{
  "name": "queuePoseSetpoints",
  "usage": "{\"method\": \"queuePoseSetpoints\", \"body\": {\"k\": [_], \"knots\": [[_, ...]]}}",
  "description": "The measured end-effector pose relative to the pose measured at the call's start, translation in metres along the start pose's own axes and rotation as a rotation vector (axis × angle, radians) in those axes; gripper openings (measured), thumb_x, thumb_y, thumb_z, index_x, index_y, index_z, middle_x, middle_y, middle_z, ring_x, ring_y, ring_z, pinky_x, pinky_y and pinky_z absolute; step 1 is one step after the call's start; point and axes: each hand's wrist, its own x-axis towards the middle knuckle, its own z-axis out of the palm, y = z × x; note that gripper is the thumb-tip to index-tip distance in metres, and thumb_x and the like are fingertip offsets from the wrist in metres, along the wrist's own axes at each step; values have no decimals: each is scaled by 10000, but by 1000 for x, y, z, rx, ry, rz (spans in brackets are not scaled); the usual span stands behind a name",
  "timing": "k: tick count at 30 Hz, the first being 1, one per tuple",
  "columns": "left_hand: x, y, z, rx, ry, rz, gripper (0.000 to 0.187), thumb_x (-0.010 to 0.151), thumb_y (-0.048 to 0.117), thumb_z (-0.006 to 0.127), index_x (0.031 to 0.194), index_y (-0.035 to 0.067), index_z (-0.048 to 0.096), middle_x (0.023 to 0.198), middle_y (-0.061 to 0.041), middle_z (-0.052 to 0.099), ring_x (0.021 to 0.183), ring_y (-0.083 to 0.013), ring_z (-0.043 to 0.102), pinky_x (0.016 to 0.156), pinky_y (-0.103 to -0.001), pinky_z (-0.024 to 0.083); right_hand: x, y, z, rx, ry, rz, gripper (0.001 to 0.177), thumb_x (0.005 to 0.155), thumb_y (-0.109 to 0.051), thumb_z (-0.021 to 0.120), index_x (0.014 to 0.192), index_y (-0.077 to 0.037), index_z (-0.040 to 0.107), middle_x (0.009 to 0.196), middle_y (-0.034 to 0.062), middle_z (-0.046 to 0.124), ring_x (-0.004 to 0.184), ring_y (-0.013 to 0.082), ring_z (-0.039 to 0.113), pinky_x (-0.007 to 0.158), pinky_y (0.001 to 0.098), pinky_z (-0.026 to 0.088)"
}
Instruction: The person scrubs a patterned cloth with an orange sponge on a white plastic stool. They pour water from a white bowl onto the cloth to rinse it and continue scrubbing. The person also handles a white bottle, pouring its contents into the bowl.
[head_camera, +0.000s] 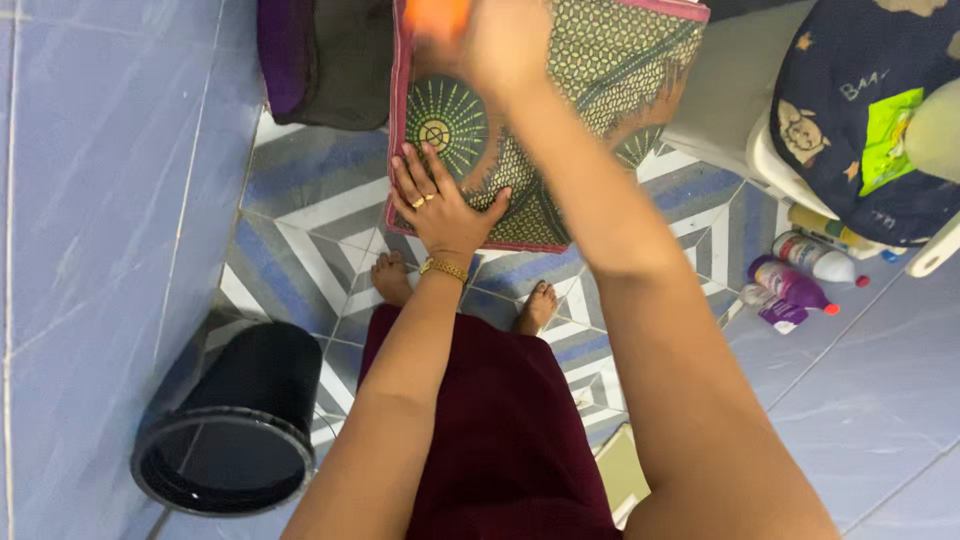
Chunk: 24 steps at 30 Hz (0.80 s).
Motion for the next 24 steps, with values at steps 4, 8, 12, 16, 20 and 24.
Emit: {"method": "queuePoseSetpoints", "body": {"k": [4,8,12,16,20,24], "knots": [[5,-2,3,117,-121,5,1319,755,915,591,1597,-3,158,1642,-310,124,1544,-499,65,1196,-715,153,-87,-44,6,-5,-76,-189,272,703,-396,820,779,-154,720,736,102,715,748,304,716,827,577,557],[0,-3,-1,47,-39,-14,1327,797,930,588,1640,10,138,1690,-262,149,1569,-454,95,1180,-712,188,-98,29,-46,36,-124,144,570,690,-601,886,947,-102,785,757,138,736,647,352,700,574,471,531],[-2,0,-2,85,102,45,1296,825,926,565,1641,18,132,1677,-258,148,1556,-458,108,1164,-699,225,-120,114,-112,-117,220,568,635,719,-664,903,850,-53,792,679,142,742,600,346,720,555,472,567],[-3,-7,11,109,91,32,1291,831,918,575,1638,8,140,1683,-256,141,1557,-457,120,1166,-697,229,-128,66,-42,-176,147,590,675,712,-723,831,667,-55,743,544,122,678,463,303,653,484,488,495],[3,-17,27,379,110,3,1049,1017,656,562,1605,-50,57,1682,-260,52,1586,-402,61,1259,-584,218,-141,-70,7,140,-29,188,439,835,-538,718,912,-106,726,747,114,698,671,319,696,598,467,532],[-3,-5,-1,119,-45,-35,1313,789,826,660,1631,-2,86,1693,-242,86,1568,-437,77,1191,-672,199,-110,-17,-26,71,39,224,650,706,-708,794,856,-79,726,719,152,718,616,333,708,538,453,546]]}}
